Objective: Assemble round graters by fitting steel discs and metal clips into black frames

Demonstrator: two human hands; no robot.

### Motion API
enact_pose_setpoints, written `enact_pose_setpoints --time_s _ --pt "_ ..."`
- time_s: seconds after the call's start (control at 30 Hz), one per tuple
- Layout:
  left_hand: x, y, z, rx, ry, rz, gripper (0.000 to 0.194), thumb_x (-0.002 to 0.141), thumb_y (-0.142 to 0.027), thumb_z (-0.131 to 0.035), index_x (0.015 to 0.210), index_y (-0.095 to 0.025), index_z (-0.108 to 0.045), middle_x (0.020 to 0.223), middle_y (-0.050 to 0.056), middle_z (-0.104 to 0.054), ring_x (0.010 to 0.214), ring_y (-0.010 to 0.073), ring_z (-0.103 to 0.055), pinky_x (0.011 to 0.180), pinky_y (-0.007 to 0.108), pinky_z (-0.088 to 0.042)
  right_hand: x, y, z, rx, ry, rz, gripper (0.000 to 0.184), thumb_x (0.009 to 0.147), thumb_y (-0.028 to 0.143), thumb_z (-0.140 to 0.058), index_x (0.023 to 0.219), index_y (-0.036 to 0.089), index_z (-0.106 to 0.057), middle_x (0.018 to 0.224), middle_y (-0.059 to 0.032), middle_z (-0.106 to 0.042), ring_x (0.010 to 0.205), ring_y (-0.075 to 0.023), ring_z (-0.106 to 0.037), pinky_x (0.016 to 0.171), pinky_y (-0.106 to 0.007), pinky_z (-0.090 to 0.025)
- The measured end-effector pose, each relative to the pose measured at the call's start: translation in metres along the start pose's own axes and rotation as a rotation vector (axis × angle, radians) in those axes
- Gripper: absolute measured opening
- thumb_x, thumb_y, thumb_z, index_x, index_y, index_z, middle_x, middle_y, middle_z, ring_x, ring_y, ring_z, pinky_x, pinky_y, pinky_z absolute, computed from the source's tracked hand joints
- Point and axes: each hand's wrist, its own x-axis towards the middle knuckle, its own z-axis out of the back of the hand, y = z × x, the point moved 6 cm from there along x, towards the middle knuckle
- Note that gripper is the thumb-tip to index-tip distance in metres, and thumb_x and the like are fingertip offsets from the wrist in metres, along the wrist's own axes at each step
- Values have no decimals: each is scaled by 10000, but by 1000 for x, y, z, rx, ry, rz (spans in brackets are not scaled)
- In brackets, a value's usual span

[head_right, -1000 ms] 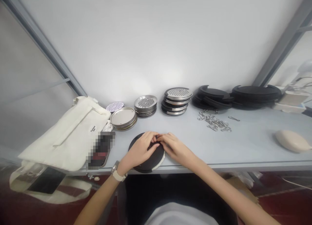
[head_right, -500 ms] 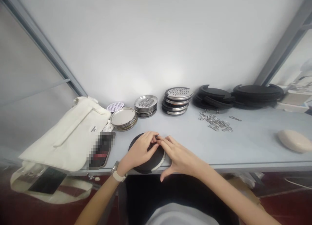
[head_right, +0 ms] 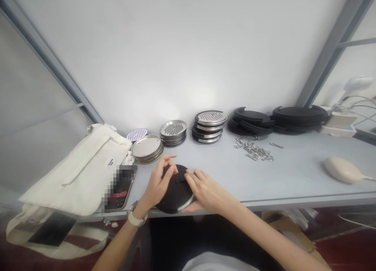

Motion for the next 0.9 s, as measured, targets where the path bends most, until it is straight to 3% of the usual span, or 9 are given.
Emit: enact_pose_setpoints --time_s 0.17,0.27,0.33,0.43,0.63,0.77,0.9 --pt "-7 -14 31 -116 -290 -74 298 947 -274 -398 1228 -188 -349 727 -13 -519 704 137 -523 791 328 -406 2 -8 3 44 -5 -3 770 728 703 -505 1153 61 -518 995 -196 -594 842 -282 -579 718 -411 -526" --pt "-12 -15 35 -141 -377 -113 279 943 -279 -402 1204 -188 -358 706 -18 -508 662 129 -503 738 313 -404 -2 -14 3 69 -2 -19 501 867 467 -515 1199 93 -487 1002 -166 -593 889 -274 -582 747 -403 -532" --pt "-12 -13 32 -151 -384 -127 269 942 -275 -403 1193 -187 -362 693 -22 -503 655 125 -499 717 300 -401 -4 -20 1 80 -2 -47 336 925 244 -427 1233 114 -462 1026 -152 -587 908 -259 -581 763 -395 -532" --pt "-13 -10 26 -153 -374 -143 256 944 -257 -399 1187 -181 -366 682 -27 -492 653 120 -502 718 292 -405 -8 -29 -2 121 13 -107 363 902 109 -369 1257 142 -433 1061 -134 -574 940 -243 -574 789 -380 -530" --pt "-14 0 12 -87 -305 -155 255 946 -212 -368 1198 -178 -354 742 -5 -483 718 133 -516 756 320 -435 -16 -51 9 222 42 -228 356 884 178 -464 1237 178 -418 1023 -101 -566 944 -227 -567 764 -352 -522" --pt "-17 3 5 134 -295 -295 312 915 -154 -385 1224 -183 -348 892 53 -514 860 171 -511 852 394 -413 -25 -72 21 234 17 -307 371 867 216 -475 1235 189 -430 1019 -103 -573 912 -223 -592 765 -353 -515" --pt "-16 4 -2 251 -216 -339 279 899 -112 -339 1167 -179 -385 900 65 -515 838 175 -492 801 376 -412 -41 -103 26 250 -30 -430 310 893 338 -451 1163 192 -493 971 -95 -640 844 -230 -627 741 -356 -509"
